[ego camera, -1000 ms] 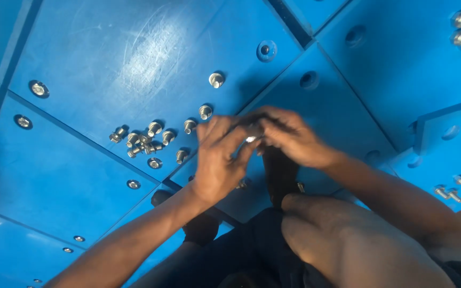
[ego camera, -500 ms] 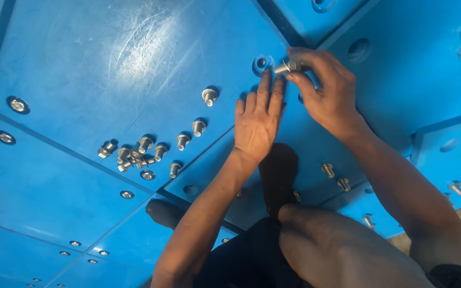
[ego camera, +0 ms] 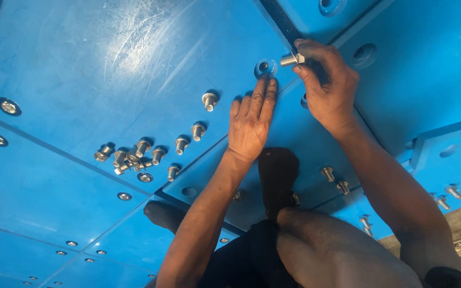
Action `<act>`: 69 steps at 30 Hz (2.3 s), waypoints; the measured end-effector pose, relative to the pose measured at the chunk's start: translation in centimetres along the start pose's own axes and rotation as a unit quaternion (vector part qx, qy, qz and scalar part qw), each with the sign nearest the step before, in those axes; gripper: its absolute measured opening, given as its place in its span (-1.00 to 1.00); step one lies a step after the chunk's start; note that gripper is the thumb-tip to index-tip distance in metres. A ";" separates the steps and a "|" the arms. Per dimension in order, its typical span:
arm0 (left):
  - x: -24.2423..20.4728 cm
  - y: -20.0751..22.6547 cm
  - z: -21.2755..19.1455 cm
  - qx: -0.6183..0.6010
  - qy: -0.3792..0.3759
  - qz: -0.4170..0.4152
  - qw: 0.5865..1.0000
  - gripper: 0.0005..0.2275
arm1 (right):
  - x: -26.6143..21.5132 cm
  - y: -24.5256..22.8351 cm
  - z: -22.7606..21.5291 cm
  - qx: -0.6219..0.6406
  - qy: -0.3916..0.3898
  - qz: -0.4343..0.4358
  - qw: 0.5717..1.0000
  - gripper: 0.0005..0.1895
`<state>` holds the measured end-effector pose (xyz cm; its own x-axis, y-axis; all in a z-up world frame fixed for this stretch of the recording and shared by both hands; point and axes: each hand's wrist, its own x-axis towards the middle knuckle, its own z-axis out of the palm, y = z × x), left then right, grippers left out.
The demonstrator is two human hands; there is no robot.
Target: The person inserts and tightens metal bolts into pre-drilled holes on a blue modular panel wall. They repeatedly pick up bolts from a pile, align them with the holes, and turn them by hand to secure the panels together.
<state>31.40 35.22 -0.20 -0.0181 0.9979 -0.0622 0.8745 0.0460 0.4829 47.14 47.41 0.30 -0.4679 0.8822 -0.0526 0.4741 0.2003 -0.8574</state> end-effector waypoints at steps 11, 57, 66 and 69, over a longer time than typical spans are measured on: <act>-0.2 0.9 0.4 -0.008 0.022 -0.016 1.000 -0.53 | 0.6 -1.6 0.6 0.003 0.031 0.021 0.999 -0.78; -8.1 0.1 0.4 -0.185 0.063 -0.008 0.981 -0.70 | 2.9 -4.0 1.8 -0.343 -0.146 -0.317 0.872 -0.85; -10.4 -1.1 -1.3 -0.173 -0.024 0.012 0.985 -0.61 | 4.0 -3.0 0.5 -0.476 -0.222 -0.406 0.748 -0.79; -10.8 -1.3 -1.5 -0.147 -0.050 0.016 0.988 -0.65 | 4.3 -2.6 0.8 -0.552 -0.219 -0.419 0.687 -0.69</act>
<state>29.68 24.43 1.17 0.0680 0.9903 -0.1211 0.6948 0.0401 0.7181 43.31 50.33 1.87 -0.9863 0.0955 -0.1348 0.0646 0.9740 0.2173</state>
